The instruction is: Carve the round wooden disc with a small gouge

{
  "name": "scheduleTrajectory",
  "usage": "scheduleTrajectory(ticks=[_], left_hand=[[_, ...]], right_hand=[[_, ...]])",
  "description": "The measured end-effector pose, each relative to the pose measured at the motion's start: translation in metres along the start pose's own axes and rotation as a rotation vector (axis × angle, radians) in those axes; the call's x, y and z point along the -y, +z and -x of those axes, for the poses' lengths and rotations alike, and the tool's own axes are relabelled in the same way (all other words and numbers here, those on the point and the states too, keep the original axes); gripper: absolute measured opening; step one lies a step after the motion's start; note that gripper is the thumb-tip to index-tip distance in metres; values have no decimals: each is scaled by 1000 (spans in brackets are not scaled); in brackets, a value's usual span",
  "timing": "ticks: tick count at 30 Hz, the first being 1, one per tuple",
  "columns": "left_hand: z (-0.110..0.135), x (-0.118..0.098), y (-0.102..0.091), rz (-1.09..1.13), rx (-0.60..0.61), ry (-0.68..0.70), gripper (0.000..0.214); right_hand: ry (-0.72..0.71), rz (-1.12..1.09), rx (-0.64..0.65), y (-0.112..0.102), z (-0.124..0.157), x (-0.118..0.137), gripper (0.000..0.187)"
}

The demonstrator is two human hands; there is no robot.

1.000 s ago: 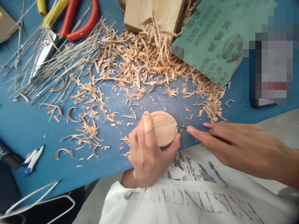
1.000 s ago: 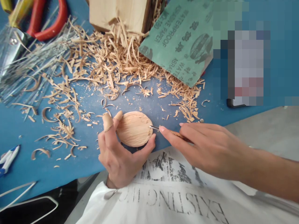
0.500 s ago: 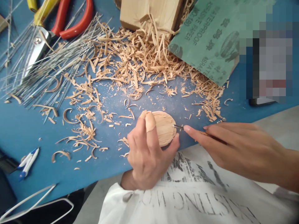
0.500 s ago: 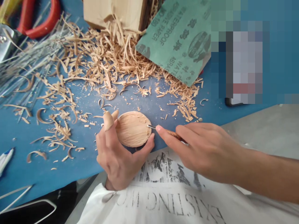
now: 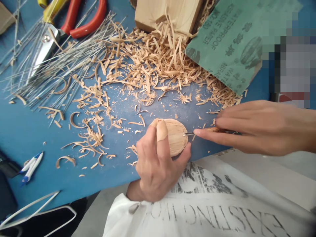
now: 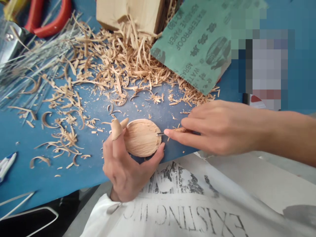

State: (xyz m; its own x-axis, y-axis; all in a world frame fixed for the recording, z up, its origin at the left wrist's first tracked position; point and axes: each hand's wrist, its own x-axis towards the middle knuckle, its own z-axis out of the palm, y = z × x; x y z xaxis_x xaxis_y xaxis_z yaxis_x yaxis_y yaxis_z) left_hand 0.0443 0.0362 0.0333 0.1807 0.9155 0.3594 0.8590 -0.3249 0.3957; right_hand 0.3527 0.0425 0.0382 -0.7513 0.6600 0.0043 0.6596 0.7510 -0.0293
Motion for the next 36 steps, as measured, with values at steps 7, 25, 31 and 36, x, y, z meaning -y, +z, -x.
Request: scheduleTrajectory(ticks=[7,25,31,36], left_hand=[[3,-1,1,-22,-21,-36,117],[6,2,2,6,-30,-18,125],[5,2,3,4,-42,-4,124],[5,2,3,12,-30,-11,121]], right_hand=[[-274,150,-116,-29,-18,-6,51],[48,-227,-102,-30,-22,22,54],[85,-275,-70,-30,-20,25,89],[59,-291,-33,-24,-15,20,93]])
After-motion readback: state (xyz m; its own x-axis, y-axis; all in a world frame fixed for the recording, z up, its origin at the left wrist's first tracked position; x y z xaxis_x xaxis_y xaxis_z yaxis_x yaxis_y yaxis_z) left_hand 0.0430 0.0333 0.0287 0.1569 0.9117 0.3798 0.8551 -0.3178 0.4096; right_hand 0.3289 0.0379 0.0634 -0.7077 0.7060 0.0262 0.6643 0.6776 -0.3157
